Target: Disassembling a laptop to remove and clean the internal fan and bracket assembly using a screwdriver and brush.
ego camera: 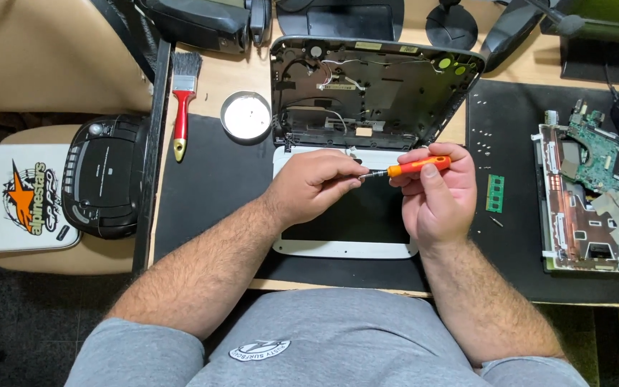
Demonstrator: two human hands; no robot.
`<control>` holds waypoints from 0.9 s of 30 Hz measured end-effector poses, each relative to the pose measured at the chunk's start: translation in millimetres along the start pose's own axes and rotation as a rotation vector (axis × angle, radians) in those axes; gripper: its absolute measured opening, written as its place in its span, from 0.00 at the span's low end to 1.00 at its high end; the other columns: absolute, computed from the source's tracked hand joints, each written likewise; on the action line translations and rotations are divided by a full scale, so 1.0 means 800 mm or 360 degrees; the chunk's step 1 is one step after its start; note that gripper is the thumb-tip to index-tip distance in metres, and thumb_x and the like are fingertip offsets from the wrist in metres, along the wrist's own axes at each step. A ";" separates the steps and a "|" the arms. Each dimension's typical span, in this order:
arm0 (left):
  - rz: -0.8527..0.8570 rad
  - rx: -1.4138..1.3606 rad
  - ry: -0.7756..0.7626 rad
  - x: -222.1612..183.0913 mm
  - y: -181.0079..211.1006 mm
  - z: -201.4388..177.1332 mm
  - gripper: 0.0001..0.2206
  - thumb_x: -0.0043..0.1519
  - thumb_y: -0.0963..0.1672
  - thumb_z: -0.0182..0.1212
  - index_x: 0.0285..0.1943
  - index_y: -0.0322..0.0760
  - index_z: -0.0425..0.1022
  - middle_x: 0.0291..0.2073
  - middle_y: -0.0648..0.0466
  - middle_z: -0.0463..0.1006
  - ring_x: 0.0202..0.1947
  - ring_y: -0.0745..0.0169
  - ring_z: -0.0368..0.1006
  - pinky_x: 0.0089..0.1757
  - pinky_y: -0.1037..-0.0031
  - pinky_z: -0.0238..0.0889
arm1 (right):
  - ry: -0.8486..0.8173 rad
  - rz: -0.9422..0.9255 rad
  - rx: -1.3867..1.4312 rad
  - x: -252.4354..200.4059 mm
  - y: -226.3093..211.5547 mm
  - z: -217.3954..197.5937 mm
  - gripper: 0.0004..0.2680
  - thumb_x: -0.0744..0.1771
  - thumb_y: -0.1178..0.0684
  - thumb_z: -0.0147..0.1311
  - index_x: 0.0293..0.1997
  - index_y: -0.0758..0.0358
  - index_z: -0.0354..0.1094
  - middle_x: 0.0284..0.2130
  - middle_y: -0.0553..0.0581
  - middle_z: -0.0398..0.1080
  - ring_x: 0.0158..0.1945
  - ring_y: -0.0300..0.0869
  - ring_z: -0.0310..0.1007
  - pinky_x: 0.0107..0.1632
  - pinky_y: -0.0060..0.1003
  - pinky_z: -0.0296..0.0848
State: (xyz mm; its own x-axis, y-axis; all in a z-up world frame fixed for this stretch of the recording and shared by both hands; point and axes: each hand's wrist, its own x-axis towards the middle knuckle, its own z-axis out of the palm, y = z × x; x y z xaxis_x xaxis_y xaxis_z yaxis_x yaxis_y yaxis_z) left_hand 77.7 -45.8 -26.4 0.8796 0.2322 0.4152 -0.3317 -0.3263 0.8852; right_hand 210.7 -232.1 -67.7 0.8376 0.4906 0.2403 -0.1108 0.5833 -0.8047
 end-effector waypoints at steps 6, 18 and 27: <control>-0.0027 0.0090 0.0000 -0.002 -0.003 -0.001 0.05 0.65 0.41 0.63 0.47 0.41 0.83 0.35 0.49 0.84 0.32 0.52 0.80 0.38 0.66 0.74 | -0.0010 -0.0042 -0.0033 0.001 0.002 -0.003 0.11 0.70 0.59 0.51 0.56 0.65 0.55 0.38 0.79 0.72 0.35 0.57 0.82 0.41 0.43 0.86; -0.0095 0.0102 -0.0008 -0.001 -0.005 -0.003 0.04 0.65 0.41 0.63 0.45 0.41 0.84 0.32 0.48 0.84 0.33 0.52 0.80 0.39 0.65 0.75 | -0.0157 -0.0387 -0.0326 0.000 -0.002 0.000 0.11 0.69 0.60 0.53 0.54 0.69 0.55 0.37 0.82 0.71 0.34 0.58 0.81 0.42 0.44 0.84; -0.0114 0.0320 -0.0177 0.000 0.004 -0.004 0.06 0.66 0.42 0.61 0.45 0.41 0.83 0.34 0.48 0.84 0.36 0.49 0.81 0.41 0.63 0.75 | -0.0367 -0.0638 -0.0611 0.002 -0.013 0.000 0.14 0.68 0.62 0.56 0.55 0.77 0.56 0.35 0.84 0.71 0.35 0.58 0.78 0.40 0.46 0.82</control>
State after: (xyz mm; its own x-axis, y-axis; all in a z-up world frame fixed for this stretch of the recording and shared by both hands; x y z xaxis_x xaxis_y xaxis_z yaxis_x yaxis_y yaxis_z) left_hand 75.5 -44.3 -23.3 0.9343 0.1626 0.3172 -0.2022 -0.4912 0.8473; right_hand 213.2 -237.4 -58.6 0.6316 0.4335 0.6427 0.4269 0.4976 -0.7551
